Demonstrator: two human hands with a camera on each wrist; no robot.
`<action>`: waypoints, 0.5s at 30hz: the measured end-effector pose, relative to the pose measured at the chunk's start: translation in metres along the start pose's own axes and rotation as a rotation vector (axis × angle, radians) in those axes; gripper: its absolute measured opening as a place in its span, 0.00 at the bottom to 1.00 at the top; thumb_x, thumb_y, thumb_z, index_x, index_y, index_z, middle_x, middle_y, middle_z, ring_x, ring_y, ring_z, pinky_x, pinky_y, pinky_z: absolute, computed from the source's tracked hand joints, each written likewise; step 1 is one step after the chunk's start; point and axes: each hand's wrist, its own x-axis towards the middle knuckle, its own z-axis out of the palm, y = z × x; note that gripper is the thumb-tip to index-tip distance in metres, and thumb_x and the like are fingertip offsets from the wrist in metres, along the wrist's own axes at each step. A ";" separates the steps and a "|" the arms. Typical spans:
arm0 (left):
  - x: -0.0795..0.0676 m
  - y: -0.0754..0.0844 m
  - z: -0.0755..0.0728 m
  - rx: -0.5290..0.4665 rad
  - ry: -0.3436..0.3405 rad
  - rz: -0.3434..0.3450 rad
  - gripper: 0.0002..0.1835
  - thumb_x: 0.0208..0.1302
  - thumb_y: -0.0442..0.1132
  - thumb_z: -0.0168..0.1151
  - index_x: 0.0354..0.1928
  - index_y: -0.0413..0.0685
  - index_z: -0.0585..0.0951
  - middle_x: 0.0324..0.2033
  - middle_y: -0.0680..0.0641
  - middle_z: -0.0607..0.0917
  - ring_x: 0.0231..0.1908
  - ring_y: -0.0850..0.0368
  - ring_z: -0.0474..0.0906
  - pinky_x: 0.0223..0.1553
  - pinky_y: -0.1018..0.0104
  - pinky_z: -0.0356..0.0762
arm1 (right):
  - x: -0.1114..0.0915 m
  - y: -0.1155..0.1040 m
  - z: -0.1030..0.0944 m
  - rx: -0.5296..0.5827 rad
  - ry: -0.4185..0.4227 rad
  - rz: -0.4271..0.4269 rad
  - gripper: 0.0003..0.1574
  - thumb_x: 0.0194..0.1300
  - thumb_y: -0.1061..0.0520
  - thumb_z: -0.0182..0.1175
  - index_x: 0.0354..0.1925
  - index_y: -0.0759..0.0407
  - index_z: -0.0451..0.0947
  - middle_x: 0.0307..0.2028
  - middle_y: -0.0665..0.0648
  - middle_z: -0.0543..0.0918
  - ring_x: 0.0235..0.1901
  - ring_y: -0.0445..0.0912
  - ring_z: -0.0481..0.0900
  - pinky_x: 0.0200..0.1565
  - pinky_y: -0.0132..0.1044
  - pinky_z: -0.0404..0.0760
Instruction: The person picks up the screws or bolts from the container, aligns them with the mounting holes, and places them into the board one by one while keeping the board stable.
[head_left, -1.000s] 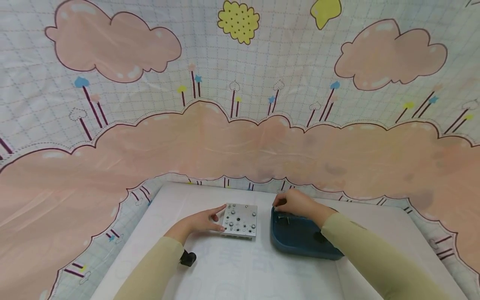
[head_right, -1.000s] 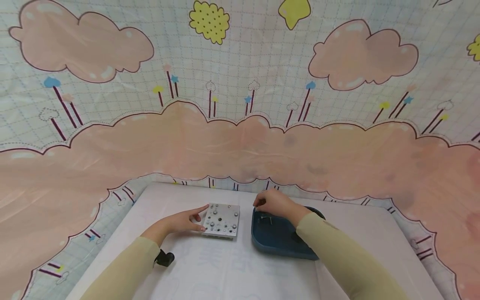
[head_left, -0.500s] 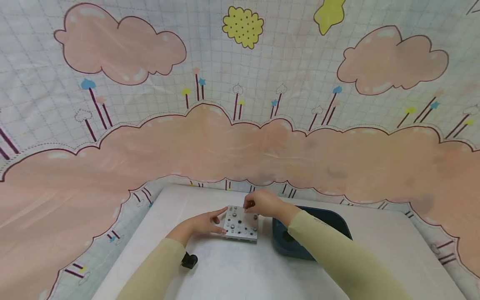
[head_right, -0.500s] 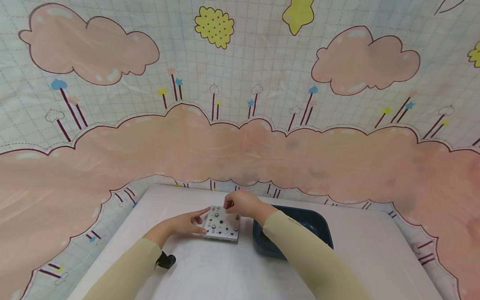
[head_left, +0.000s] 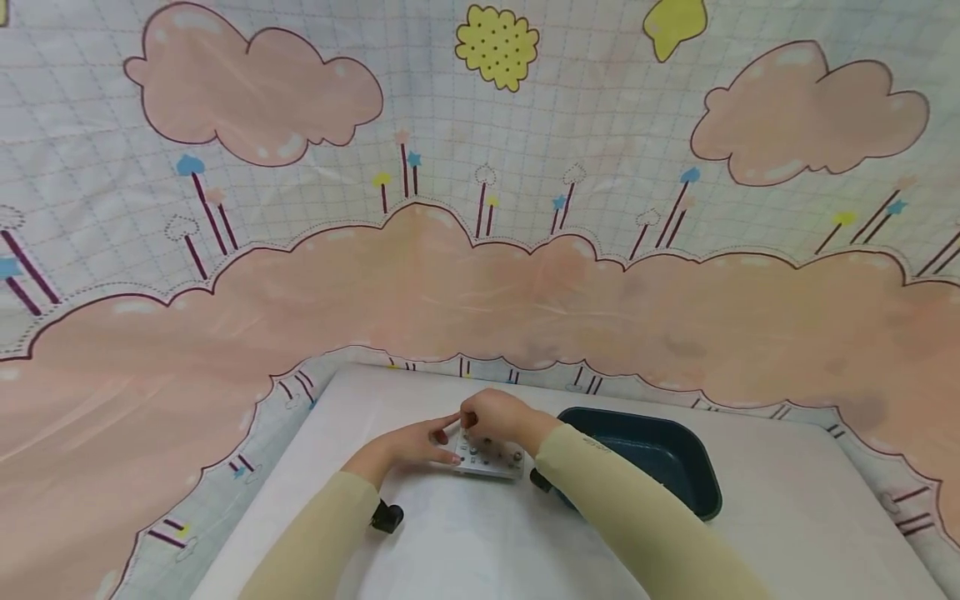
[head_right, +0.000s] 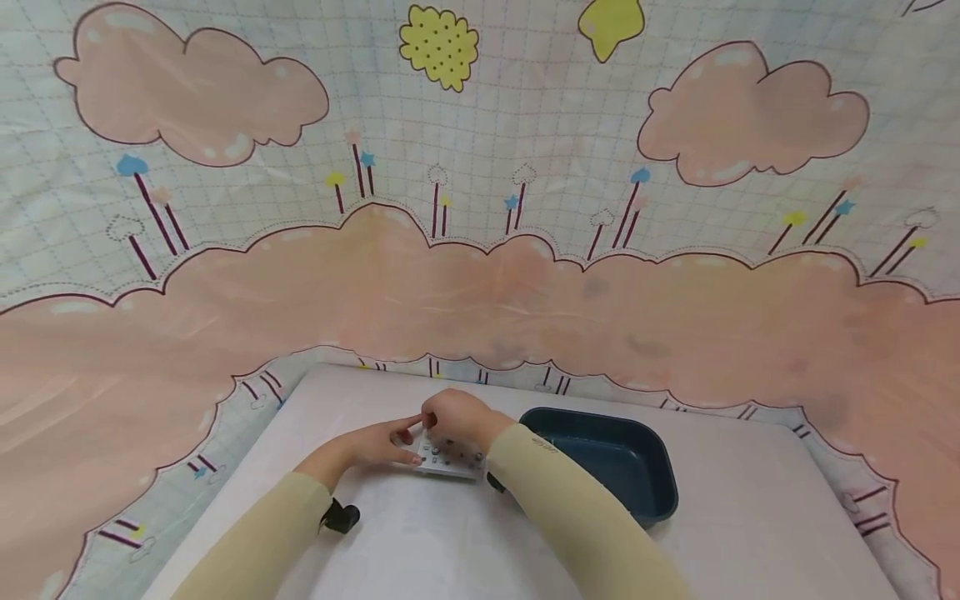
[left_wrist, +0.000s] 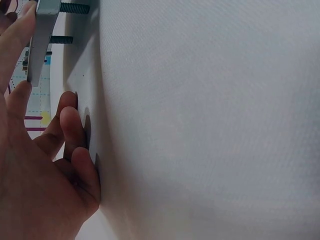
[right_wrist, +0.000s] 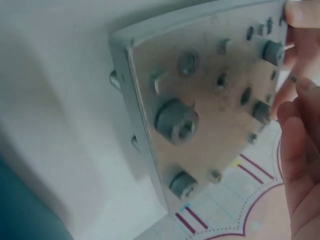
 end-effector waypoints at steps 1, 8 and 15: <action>0.000 0.000 0.000 -0.002 0.001 0.000 0.50 0.56 0.59 0.72 0.78 0.61 0.58 0.52 0.50 0.78 0.53 0.51 0.71 0.58 0.47 0.65 | 0.001 0.000 0.002 -0.016 -0.002 0.003 0.05 0.65 0.61 0.66 0.32 0.51 0.82 0.29 0.43 0.79 0.31 0.40 0.73 0.39 0.35 0.74; -0.003 0.004 0.001 -0.005 0.007 -0.006 0.49 0.56 0.58 0.73 0.77 0.63 0.58 0.51 0.50 0.78 0.53 0.51 0.71 0.59 0.47 0.65 | 0.009 0.003 0.012 -0.071 0.009 0.039 0.07 0.65 0.59 0.66 0.31 0.48 0.81 0.29 0.42 0.79 0.33 0.40 0.74 0.44 0.35 0.74; -0.006 0.005 0.000 -0.028 0.010 -0.017 0.48 0.57 0.57 0.73 0.77 0.62 0.59 0.52 0.49 0.77 0.54 0.50 0.71 0.59 0.46 0.65 | 0.011 0.003 0.017 -0.081 -0.022 0.026 0.08 0.66 0.59 0.65 0.32 0.46 0.82 0.30 0.42 0.79 0.32 0.39 0.74 0.44 0.36 0.75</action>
